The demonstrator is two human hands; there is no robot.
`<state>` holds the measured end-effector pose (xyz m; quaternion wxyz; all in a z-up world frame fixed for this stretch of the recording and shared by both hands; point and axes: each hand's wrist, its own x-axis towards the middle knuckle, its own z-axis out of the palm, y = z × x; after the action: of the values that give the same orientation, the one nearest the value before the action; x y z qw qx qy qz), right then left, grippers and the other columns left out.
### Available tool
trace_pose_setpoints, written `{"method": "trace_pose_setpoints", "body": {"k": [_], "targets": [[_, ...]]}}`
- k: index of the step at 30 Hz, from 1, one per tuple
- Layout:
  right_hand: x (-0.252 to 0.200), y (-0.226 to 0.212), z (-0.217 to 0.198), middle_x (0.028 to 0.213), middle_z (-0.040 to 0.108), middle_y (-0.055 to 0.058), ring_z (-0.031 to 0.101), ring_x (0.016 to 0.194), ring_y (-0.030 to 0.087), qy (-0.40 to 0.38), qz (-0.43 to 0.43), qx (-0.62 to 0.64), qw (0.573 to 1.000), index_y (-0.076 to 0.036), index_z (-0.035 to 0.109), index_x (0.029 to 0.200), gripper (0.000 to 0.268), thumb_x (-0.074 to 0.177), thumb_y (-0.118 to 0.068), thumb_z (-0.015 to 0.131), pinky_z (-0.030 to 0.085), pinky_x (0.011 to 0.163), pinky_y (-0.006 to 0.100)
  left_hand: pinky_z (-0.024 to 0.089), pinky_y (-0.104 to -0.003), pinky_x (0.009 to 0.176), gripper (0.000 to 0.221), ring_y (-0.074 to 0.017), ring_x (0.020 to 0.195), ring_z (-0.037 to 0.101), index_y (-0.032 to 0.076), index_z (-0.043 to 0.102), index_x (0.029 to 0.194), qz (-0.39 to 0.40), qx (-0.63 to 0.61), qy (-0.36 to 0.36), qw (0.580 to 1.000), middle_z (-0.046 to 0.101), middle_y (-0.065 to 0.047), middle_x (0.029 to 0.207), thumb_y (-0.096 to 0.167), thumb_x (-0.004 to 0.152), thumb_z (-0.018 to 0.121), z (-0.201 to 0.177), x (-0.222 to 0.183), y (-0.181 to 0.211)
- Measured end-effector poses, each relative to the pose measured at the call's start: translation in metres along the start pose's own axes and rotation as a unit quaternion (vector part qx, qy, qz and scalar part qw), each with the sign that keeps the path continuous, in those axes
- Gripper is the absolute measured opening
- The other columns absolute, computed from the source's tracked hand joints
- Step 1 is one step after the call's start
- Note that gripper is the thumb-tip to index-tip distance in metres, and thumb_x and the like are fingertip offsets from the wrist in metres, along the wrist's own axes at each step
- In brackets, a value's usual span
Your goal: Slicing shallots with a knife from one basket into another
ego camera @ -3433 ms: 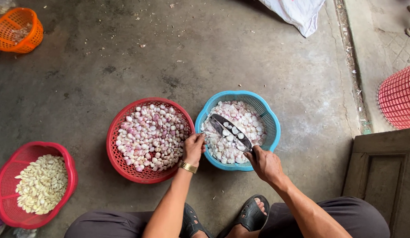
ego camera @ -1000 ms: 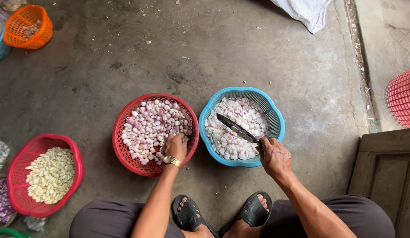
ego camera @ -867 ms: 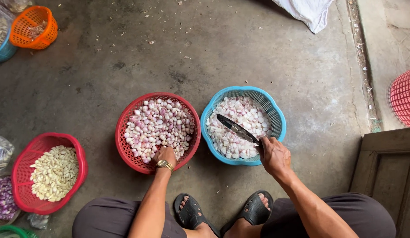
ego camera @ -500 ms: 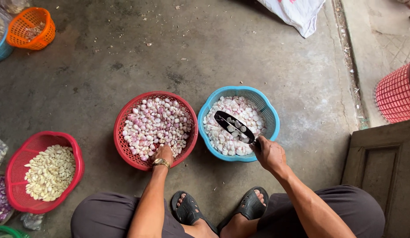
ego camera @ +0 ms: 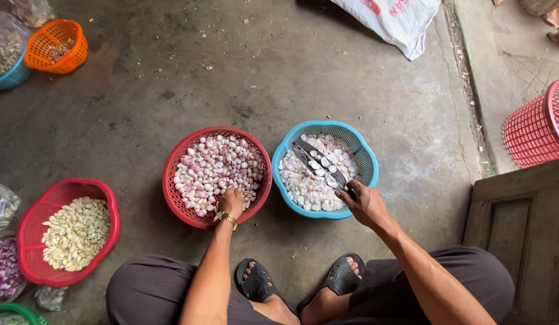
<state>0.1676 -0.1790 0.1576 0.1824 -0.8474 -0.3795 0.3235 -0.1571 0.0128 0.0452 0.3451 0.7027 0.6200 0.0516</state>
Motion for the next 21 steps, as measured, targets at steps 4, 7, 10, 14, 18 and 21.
{"method": "trace_pose_setpoints", "body": {"k": [4,7,10,14,18,21], "targets": [[0.01,0.011,0.01,0.092,0.072,0.029,0.069,0.097,0.051,0.015,-0.04,-0.019,0.999,-0.015,0.064,0.109,0.041,0.098,-0.053,0.056,0.052,0.084,0.062,0.062,-0.031,0.045,0.025,-0.0231,0.054,0.073,0.007,0.061,0.1,-0.091,-0.427,-0.042,0.899,0.074,-0.02,0.079,0.03,0.101,0.051,0.033,0.023,0.033],[-0.001,0.01,0.013,0.088,0.072,0.028,0.071,0.094,0.049,-0.002,-0.047,-0.088,0.995,-0.017,0.063,0.108,0.041,0.097,-0.054,0.051,0.054,0.087,0.06,0.064,-0.031,0.055,0.028,-0.0211,0.065,0.076,0.012,0.058,0.11,-0.119,-0.552,-0.082,0.821,0.076,-0.017,0.086,0.038,0.103,0.055,0.07,0.031,0.066],[-0.015,0.008,0.011,0.085,0.071,0.026,0.071,0.088,0.05,-0.012,-0.073,-0.083,0.994,-0.017,0.055,0.103,0.037,0.099,-0.053,0.046,0.054,0.083,0.061,0.064,-0.038,0.081,0.05,-0.0285,0.098,0.075,0.011,0.055,0.115,-0.126,-0.644,-0.173,0.734,0.073,-0.02,0.114,0.058,0.104,0.044,0.064,0.004,0.113],[-0.027,0.003,0.007,0.083,0.07,0.025,0.07,0.086,0.051,-0.022,-0.105,-0.114,0.988,-0.015,0.055,0.1,0.039,0.1,-0.052,0.044,0.054,0.08,0.062,0.066,-0.034,0.076,0.055,-0.0202,0.088,0.074,0.019,0.06,0.114,-0.132,-0.698,-0.202,0.674,0.074,-0.005,0.104,0.07,0.096,0.049,0.083,0.01,0.135],[-0.015,0.014,0.016,0.082,0.071,0.022,0.072,0.084,0.048,-0.025,-0.105,-0.133,0.985,-0.015,0.054,0.1,0.043,0.101,-0.055,0.039,0.056,0.078,0.061,0.063,-0.043,0.084,0.042,-0.0247,0.087,0.074,0.013,0.067,0.113,-0.138,-0.698,-0.197,0.675,0.075,-0.009,0.099,0.051,0.104,0.051,0.103,0.007,0.13],[-0.006,0.013,0.015,0.081,0.071,0.021,0.072,0.083,0.048,-0.025,-0.087,-0.134,0.987,-0.015,0.055,0.099,0.045,0.101,-0.056,0.039,0.056,0.078,0.06,0.062,-0.041,0.084,0.035,-0.0197,0.082,0.074,0.015,0.068,0.107,-0.133,-0.662,-0.212,0.706,0.076,-0.004,0.089,0.045,0.105,0.052,0.104,-0.003,0.132]]}}
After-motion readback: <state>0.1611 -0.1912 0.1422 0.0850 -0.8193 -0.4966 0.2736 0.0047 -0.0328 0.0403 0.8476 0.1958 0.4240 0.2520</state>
